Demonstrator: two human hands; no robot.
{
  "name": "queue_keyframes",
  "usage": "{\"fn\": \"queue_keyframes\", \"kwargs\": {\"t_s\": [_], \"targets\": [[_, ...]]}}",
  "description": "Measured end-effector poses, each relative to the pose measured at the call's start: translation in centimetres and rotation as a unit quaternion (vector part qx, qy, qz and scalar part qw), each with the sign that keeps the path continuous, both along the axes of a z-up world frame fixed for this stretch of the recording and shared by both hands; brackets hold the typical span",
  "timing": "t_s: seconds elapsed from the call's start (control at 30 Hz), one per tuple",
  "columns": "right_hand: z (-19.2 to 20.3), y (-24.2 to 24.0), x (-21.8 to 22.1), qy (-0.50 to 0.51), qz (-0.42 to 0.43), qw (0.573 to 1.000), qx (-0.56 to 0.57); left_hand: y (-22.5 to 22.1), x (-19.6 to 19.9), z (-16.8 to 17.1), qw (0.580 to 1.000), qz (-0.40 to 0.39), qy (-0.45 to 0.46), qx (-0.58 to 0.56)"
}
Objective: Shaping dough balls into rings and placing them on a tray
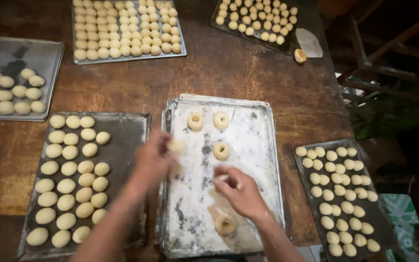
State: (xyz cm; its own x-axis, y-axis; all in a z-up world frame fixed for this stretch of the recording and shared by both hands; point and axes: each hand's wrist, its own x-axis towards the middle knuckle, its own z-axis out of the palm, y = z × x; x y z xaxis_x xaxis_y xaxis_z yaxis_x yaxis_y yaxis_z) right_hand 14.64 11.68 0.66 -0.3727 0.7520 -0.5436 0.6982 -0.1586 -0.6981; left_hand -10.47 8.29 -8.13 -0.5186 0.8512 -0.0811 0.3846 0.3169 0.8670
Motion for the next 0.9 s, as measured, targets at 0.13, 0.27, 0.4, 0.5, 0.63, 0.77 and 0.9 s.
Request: {"fn": "queue_keyframes", "kwargs": {"t_s": [0.13, 0.27, 0.4, 0.5, 0.63, 0.77, 0.9], "targets": [[-0.4, 0.1, -0.2, 0.209, -0.060, 0.976, 0.032, -2.6, 7.4, 4.4, 0.977, -0.147, -0.152, 0.014], [-2.4, 0.4, 1.7, 0.338, -0.114, 0.931, 0.075, -3.7, 9.9, 3.5, 0.907, -0.079, -0.401, 0.102], [-3.9, 0.2, 2.9, 0.370, -0.091, 0.920, 0.095, -3.8, 11.0, 4.1, 0.959, -0.104, -0.250, 0.089], [-4.4, 0.1, 3.3, 0.386, -0.086, 0.911, 0.122, -4.2, 12.2, 5.2, 0.906, -0.079, -0.396, 0.123], [-2.8, 0.4, 4.4, 0.369, -0.010, 0.923, 0.107, -5.6, 12.5, 6.1, 0.880, -0.152, -0.436, 0.111], [-5.4, 1.8, 5.5, 0.311, -0.036, 0.948, 0.058, -6.6, 11.4, 5.1, 0.930, -0.318, -0.175, 0.064], [-2.1, 0.1, 4.8, 0.258, 0.031, 0.965, 0.047, -6.4, 11.1, 7.5, 0.908, -0.305, -0.283, 0.056]]}}
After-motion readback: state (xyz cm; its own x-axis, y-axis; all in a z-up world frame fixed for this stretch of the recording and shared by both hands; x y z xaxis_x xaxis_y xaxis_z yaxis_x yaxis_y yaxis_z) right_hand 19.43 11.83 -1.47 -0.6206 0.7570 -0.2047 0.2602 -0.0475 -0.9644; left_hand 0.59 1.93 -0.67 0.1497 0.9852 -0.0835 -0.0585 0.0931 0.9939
